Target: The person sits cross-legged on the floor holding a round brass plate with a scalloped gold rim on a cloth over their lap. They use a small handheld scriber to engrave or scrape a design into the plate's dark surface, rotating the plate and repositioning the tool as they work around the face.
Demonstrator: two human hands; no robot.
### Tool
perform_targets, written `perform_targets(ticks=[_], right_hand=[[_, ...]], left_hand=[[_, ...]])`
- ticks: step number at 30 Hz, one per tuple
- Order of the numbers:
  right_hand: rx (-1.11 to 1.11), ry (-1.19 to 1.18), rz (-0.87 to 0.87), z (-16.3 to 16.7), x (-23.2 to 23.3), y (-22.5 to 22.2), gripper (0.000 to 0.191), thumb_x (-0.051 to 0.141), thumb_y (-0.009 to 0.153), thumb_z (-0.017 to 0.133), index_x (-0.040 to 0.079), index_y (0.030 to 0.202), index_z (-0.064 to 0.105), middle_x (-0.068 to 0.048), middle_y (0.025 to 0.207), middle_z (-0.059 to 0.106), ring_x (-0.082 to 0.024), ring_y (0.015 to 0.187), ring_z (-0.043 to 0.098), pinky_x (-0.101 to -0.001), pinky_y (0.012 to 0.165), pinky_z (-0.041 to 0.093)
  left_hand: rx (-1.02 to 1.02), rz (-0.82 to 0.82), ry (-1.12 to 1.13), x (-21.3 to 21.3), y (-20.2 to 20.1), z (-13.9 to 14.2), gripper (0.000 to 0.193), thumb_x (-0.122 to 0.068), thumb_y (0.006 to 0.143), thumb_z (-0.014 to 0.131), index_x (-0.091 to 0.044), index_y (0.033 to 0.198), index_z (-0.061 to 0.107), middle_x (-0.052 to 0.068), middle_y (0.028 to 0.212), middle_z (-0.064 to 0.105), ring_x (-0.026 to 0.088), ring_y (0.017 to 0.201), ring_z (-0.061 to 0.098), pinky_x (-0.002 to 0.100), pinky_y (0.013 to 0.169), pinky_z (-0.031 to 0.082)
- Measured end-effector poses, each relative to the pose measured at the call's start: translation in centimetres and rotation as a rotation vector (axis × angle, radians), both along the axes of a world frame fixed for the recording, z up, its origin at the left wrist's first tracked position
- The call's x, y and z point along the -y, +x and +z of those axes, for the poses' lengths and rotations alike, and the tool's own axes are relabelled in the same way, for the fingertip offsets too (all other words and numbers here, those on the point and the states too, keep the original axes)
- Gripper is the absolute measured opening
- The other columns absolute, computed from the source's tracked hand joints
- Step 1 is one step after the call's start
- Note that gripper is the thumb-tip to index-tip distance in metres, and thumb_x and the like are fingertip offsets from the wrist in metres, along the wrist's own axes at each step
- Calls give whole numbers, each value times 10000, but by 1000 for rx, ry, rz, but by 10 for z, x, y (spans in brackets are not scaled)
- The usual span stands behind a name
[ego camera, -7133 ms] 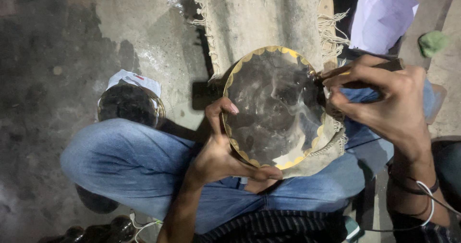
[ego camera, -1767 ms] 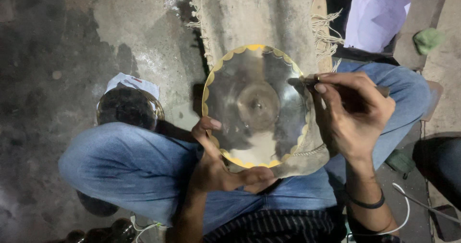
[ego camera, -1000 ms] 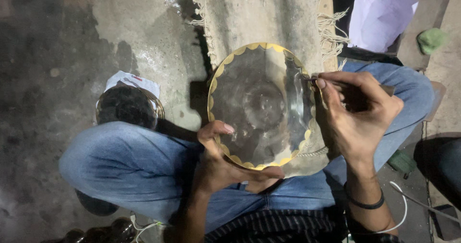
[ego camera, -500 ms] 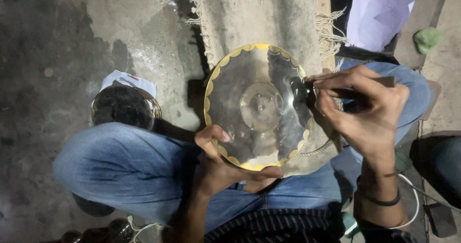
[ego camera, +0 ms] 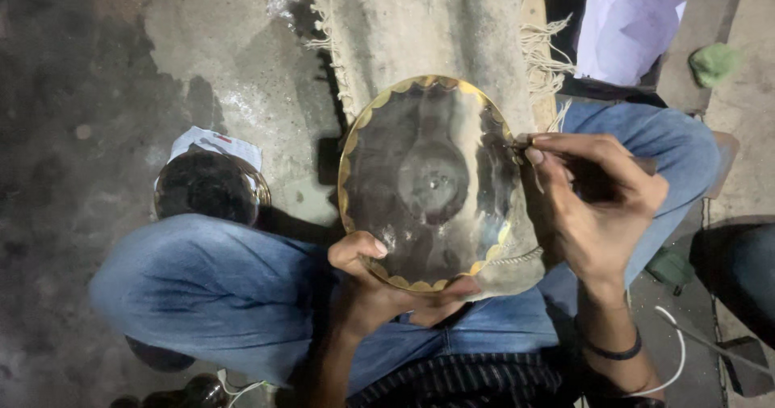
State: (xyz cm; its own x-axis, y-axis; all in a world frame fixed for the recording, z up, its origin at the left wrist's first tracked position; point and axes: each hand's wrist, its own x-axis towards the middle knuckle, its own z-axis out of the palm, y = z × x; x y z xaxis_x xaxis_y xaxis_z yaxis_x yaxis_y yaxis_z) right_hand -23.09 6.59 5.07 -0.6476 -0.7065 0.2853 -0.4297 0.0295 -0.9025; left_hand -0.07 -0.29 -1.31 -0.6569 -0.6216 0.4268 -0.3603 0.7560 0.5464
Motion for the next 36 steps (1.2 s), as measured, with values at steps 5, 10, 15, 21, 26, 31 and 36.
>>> perform_targets(ticks=[5,10,15,21,26,31,36], right_hand=[[63,52,-37,-3,2,3,61,-41,1015,750,-43,1075,743,-79,1020,744,-40,813,610,-156,727,459],[-46,95,-22,7,5,3,57,-41,1027,743,-38,1082,754,-65,952,738,-36,775,596,-159,704,457],[-128,156,-33,15,8,5,69,-31,1016,750,-26,1084,765,-66,946,748,-59,783,661,-169,739,513],[-253,144,89,29,14,-6,156,-77,865,712,-34,1011,746,-101,981,748,-154,851,717,-252,790,554],[-278,190,161,36,15,-12,156,-73,849,733,-24,996,743,-94,982,756,-153,850,721,-258,799,563],[-298,246,232,39,16,-22,134,-32,808,776,-15,937,743,-108,946,757,-162,797,727,-255,715,568],[-251,215,286,37,16,-28,136,-11,842,765,2,974,740,-100,984,752,-164,878,743,-261,777,595]], left_hand=[[-133,-60,100,4,-5,7,1243,-604,671,983,-44,1368,119,59,1186,173,162,1216,301,269,856,484],[-99,-59,27,4,-8,13,1257,-595,549,976,-99,1359,152,89,1167,176,206,1199,257,310,876,497],[-139,-48,158,2,-5,3,1277,-635,644,960,-81,1393,87,68,1176,184,147,1229,298,288,879,482],[-224,-111,380,-8,-3,-12,1067,-417,736,1019,-159,1329,171,11,1254,240,56,1166,371,226,801,490],[-285,-111,331,-7,-8,-5,1062,-389,723,1006,-140,1337,176,6,1250,191,55,1178,344,252,817,506],[-200,-148,225,-1,-11,14,874,-384,682,1009,-265,1274,377,29,1240,174,93,1193,232,236,782,518],[-221,-127,172,-2,-7,7,784,-445,683,944,-287,1230,405,44,1239,173,139,1228,206,260,811,496]])
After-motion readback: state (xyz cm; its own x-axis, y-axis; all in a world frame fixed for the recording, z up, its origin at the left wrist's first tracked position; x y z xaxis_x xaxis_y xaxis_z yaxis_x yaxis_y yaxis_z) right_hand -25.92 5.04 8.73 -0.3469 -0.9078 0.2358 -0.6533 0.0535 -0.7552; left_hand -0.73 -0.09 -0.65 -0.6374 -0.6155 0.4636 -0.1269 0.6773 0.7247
